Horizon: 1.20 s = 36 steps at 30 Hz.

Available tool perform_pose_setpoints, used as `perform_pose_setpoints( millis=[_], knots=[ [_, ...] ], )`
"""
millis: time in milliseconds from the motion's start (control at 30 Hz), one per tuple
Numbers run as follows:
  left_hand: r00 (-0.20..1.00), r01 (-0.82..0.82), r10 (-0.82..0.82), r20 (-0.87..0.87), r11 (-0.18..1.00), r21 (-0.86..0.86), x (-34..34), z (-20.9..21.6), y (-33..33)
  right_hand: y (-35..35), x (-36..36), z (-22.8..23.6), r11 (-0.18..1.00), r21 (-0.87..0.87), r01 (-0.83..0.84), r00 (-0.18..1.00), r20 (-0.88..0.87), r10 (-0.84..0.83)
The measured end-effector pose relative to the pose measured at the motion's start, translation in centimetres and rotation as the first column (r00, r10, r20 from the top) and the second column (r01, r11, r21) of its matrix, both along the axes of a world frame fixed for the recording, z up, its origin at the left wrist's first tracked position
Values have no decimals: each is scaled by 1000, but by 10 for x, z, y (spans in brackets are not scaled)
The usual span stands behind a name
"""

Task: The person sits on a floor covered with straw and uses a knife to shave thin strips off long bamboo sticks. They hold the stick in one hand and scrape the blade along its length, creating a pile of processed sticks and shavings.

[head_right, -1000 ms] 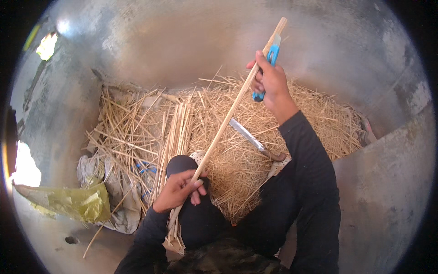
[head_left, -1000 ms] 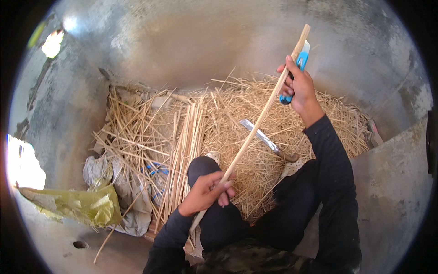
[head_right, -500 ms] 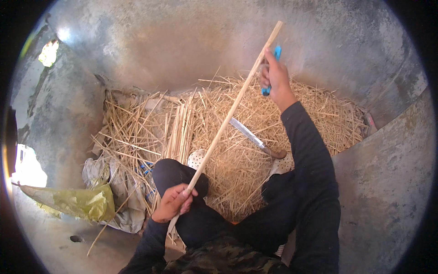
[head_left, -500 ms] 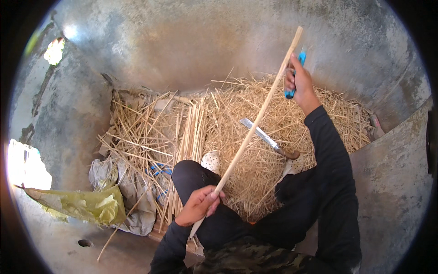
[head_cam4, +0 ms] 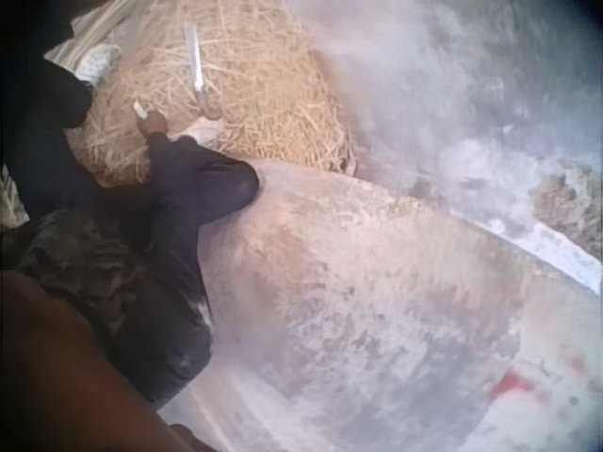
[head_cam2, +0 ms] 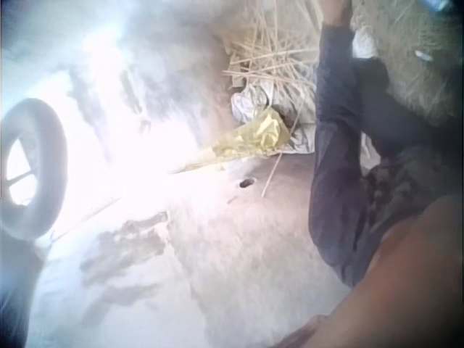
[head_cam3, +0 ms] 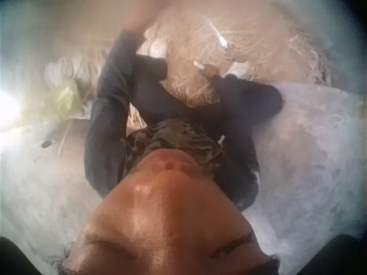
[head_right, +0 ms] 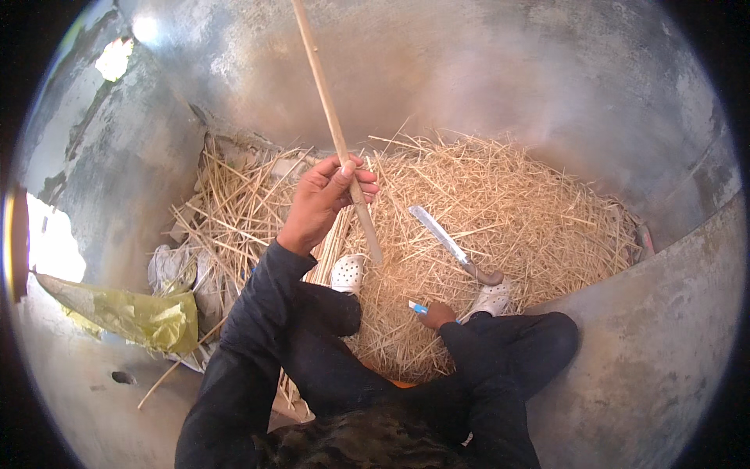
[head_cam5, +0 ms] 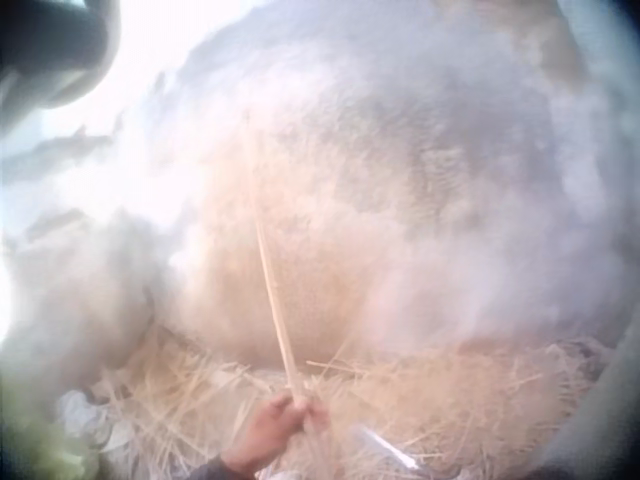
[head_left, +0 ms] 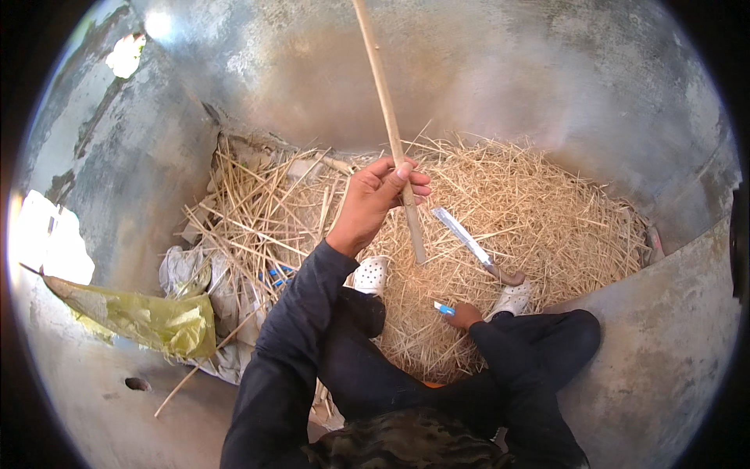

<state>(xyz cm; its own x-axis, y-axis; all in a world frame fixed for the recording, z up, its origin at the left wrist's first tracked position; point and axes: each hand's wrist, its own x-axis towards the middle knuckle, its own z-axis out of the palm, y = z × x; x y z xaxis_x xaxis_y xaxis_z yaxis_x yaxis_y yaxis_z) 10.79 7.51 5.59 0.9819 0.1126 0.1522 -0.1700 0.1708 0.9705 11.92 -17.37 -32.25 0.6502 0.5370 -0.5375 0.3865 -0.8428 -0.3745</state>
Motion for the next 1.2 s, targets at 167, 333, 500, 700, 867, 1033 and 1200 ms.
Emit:
perform_pose_setpoints(
  millis=[167,333,500,700,867,1033,1200],
  knots=[
    [999,-31,31,-24,999,-30,12,-5,5,2,43,39,954,183,239,964,74,-256],
    [995,-95,95,-14,995,-42,24,-18,8,-22,101,51,923,159,350,796,468,-383],
    [945,-306,259,200,917,257,41,-29,31,-45,119,42,931,-145,335,901,338,-271],
    [834,-451,422,356,892,-2,60,11,49,-44,129,13,908,-166,385,903,269,-334],
    [848,-467,432,306,883,49,72,0,42,-33,133,38,946,-44,321,914,275,-298],
    [804,-579,556,212,813,64,81,2,33,-38,120,110,840,77,536,841,41,-540],
    [835,-439,450,317,892,-111,69,15,29,-29,52,143,415,367,832,554,-583,-594]
  ],
)
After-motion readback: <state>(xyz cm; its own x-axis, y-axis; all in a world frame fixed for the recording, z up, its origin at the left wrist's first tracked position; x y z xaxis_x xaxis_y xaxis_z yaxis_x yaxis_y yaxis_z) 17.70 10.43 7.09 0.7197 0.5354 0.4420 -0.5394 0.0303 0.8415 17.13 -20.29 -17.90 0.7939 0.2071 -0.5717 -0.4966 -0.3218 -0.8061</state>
